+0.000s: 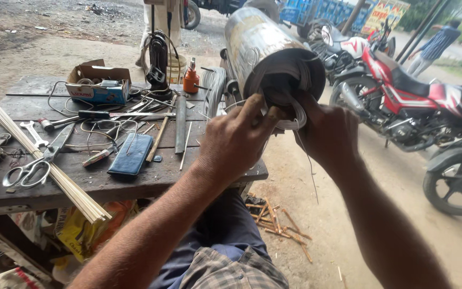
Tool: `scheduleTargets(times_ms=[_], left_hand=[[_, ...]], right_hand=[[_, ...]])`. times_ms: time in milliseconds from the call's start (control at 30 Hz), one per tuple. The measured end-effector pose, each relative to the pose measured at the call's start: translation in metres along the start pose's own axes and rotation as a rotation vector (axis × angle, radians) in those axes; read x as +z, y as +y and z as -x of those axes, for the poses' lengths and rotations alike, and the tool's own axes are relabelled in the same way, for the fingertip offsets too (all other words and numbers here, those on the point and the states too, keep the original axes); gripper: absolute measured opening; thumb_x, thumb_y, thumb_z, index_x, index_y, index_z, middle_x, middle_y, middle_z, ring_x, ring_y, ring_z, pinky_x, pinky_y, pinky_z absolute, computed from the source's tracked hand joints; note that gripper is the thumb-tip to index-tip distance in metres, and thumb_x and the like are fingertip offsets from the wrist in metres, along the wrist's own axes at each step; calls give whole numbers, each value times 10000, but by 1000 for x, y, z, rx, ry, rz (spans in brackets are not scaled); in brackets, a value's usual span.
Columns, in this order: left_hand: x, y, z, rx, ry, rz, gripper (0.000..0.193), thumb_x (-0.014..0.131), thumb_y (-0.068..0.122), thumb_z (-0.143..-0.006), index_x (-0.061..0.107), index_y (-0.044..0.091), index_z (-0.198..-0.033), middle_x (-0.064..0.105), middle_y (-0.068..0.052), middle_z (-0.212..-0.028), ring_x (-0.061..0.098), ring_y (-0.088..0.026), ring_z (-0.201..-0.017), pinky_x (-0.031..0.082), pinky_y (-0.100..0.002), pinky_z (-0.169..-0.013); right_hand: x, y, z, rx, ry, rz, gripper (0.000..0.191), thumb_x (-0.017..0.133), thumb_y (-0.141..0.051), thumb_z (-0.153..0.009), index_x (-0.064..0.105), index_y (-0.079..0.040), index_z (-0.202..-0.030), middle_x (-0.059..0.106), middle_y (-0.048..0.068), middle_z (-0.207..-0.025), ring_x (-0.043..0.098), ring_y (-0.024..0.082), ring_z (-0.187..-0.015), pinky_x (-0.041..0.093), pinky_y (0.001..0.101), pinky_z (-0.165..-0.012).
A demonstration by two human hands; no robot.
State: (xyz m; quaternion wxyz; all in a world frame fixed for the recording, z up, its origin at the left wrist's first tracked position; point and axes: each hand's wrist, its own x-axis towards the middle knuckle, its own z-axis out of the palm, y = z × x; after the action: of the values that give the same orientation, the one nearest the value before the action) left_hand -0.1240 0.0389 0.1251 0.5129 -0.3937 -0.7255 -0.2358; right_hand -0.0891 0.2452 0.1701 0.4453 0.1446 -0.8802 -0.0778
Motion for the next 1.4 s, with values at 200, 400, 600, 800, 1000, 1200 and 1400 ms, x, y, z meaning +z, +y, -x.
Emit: scheduleTargets(times_ms=[200, 400, 600, 800, 1000, 1200, 1400], left_hand=[[0, 4, 2, -35, 121, 53, 277, 765, 188, -930, 729, 134, -1199, 667, -110, -1142, 745, -231, -909, 630, -351, -657], [2, 5, -3, -45, 107, 76, 226, 761, 186, -954, 726, 117, -1165, 644, -72, -1009, 725, -203, -823, 608, -343, -600], [7, 2, -4, 46, 55, 59, 191, 725, 136, -1010, 719, 79, -1192, 624, -63, -962, 697, -170, -771, 601, -299, -570], [5, 4, 0, 78, 58, 105, 319, 699, 118, -967, 708, 79, -1283, 615, -92, -1025, 693, -189, -820, 603, -329, -611], [3, 5, -1, 68, 90, 105, 284, 707, 137, -985, 712, 110, -1268, 610, -53, -1013, 700, -187, -840, 603, -353, -647], [6, 4, -6, 64, 112, 83, 274, 690, 124, -1003, 718, 146, -1274, 638, -59, -1037, 719, -190, -874, 624, -333, -670], [14, 3, -16, 29, 94, -19, 241, 710, 108, -946, 723, 142, -1185, 661, -71, -1062, 737, -180, -767, 606, -314, -546]], right_hand=[[23, -9, 30, 135, 252, -211, 213, 782, -284, -1008, 641, -135, -1063, 664, 74, -720, 688, 259, -614, 524, 396, -556], [19, -20, 33, -47, 87, -6, 310, 715, -266, -962, 698, -99, -1223, 696, 96, -735, 650, 245, -514, 500, 377, -460], [7, -16, 5, -70, -160, 172, 289, 697, -425, -908, 699, -140, -858, 626, 63, -513, 651, 273, -445, 508, 407, -390], [4, -12, 0, -66, -163, 120, 316, 663, -384, -910, 662, -152, -696, 617, 79, -484, 659, 306, -457, 521, 434, -408], [26, -15, 2, 19, -125, 110, 205, 584, -269, -959, 679, -91, -923, 628, 105, -523, 667, 321, -475, 535, 446, -426], [47, -8, 5, 117, -63, 112, 257, 593, -274, -965, 680, -57, -1073, 652, 118, -561, 666, 328, -472, 540, 459, -435], [53, 1, 10, -32, 67, 153, 138, 645, -291, -933, 708, -172, -966, 716, 93, -732, 695, 326, -580, 558, 450, -498]])
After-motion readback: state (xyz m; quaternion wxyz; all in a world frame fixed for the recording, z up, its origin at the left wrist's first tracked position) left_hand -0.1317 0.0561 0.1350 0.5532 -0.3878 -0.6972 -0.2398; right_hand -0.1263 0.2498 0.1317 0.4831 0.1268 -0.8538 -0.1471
